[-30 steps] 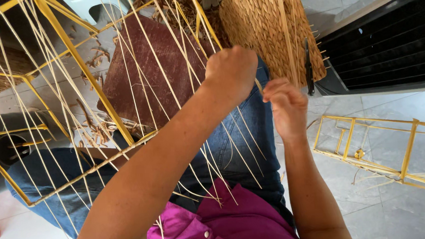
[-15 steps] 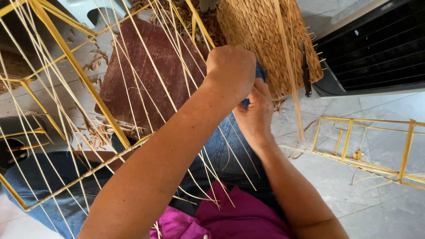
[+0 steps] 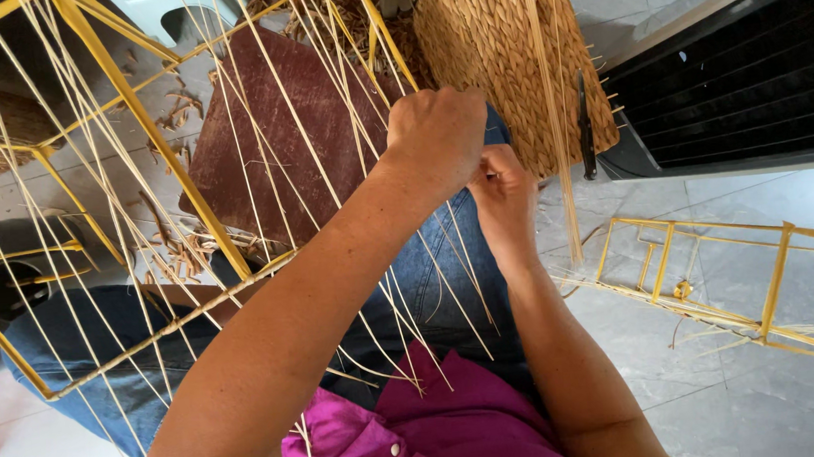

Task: The person sits on the floor with a yellow bamboo frame across their lap and weaves thin bamboo strips between the frame bars, pulling each strip tight and tucking the ends. They briefly use a small knife to trim a strip end before continuing weaving.

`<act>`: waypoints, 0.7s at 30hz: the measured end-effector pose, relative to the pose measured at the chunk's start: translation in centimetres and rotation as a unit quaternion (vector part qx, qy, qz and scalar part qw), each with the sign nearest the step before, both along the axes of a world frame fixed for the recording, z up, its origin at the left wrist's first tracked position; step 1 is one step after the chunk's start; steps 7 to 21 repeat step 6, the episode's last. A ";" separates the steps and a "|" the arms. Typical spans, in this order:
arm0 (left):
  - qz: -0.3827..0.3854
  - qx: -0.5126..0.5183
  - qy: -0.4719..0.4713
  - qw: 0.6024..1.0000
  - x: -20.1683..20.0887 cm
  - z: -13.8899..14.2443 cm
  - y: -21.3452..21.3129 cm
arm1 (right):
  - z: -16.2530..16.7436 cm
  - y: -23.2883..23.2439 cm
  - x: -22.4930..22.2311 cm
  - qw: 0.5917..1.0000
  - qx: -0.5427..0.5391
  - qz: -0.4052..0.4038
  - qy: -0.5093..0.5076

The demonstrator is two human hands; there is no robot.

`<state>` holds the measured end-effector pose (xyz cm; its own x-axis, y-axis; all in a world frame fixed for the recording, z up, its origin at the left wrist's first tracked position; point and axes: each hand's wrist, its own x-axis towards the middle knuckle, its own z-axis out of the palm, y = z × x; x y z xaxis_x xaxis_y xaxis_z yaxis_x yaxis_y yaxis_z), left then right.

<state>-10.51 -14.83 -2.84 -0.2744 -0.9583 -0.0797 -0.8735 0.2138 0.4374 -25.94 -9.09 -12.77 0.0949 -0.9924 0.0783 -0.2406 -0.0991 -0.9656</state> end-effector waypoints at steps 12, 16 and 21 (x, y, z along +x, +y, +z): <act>0.007 -0.012 0.022 1.000 0.3 -0.8 -0.1 | -3.3 -1.0 -0.3 0.988 0.014 0.023 -0.151; 0.007 -0.012 0.022 1.000 0.3 -0.8 -0.1 | -3.3 -1.0 -0.3 0.988 0.014 0.023 -0.151; 0.007 -0.012 0.022 1.000 0.3 -0.8 -0.1 | -3.3 -1.0 -0.3 0.988 0.014 0.023 -0.151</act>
